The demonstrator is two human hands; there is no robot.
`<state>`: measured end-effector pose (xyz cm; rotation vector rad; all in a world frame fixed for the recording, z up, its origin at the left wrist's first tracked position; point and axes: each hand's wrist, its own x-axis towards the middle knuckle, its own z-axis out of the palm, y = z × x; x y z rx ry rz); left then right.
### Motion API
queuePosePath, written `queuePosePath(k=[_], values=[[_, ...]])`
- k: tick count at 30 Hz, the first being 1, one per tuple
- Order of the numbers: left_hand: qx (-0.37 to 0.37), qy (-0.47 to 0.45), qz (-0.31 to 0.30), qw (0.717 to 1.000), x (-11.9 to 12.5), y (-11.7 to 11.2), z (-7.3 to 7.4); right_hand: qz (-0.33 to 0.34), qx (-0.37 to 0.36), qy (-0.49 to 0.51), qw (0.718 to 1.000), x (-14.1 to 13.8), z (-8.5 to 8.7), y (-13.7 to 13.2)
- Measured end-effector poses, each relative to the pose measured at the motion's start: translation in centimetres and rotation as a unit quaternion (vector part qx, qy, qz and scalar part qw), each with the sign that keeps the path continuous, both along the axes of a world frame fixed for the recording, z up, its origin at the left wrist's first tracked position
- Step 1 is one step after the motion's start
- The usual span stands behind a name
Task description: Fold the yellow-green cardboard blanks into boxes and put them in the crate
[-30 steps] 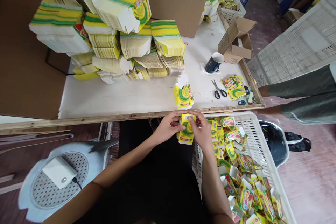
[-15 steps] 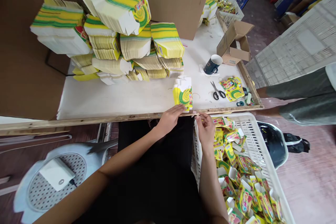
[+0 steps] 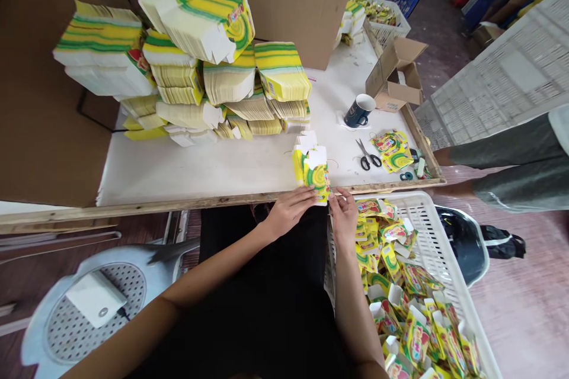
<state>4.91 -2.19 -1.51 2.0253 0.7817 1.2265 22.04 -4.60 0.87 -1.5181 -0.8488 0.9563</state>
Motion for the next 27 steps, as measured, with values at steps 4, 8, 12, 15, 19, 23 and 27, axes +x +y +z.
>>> queuePosePath(k=[4,8,12,15,19,23,27], values=[[-0.048,-0.121,-0.004,0.992,0.0,-1.7,1.7,-0.041,0.036,0.037,0.998,-0.4,1.5,-0.6],[-0.290,-0.308,-0.001,0.906,-0.6,-1.2,3.3,0.023,0.036,0.062,0.997,-1.7,2.7,-1.3],[-0.477,-0.354,-0.142,0.792,-2.0,-0.3,4.4,0.085,0.013,0.125,0.988,-3.2,3.0,-1.8],[-0.506,-0.381,-0.171,0.755,-2.8,-0.3,5.1,0.112,0.001,0.120,0.986,-3.8,3.1,-2.1],[-0.494,-0.387,-0.173,0.759,-2.8,-0.8,5.4,0.104,0.001,0.081,0.991,-4.0,3.1,-2.3],[-0.478,-0.379,-0.132,0.782,-2.0,-1.0,4.6,0.101,0.009,0.048,0.994,-4.1,2.9,-2.3],[-0.460,-0.363,-0.072,0.807,-1.5,-1.0,3.4,0.095,0.017,-0.001,0.995,-4.4,2.5,-2.3]])
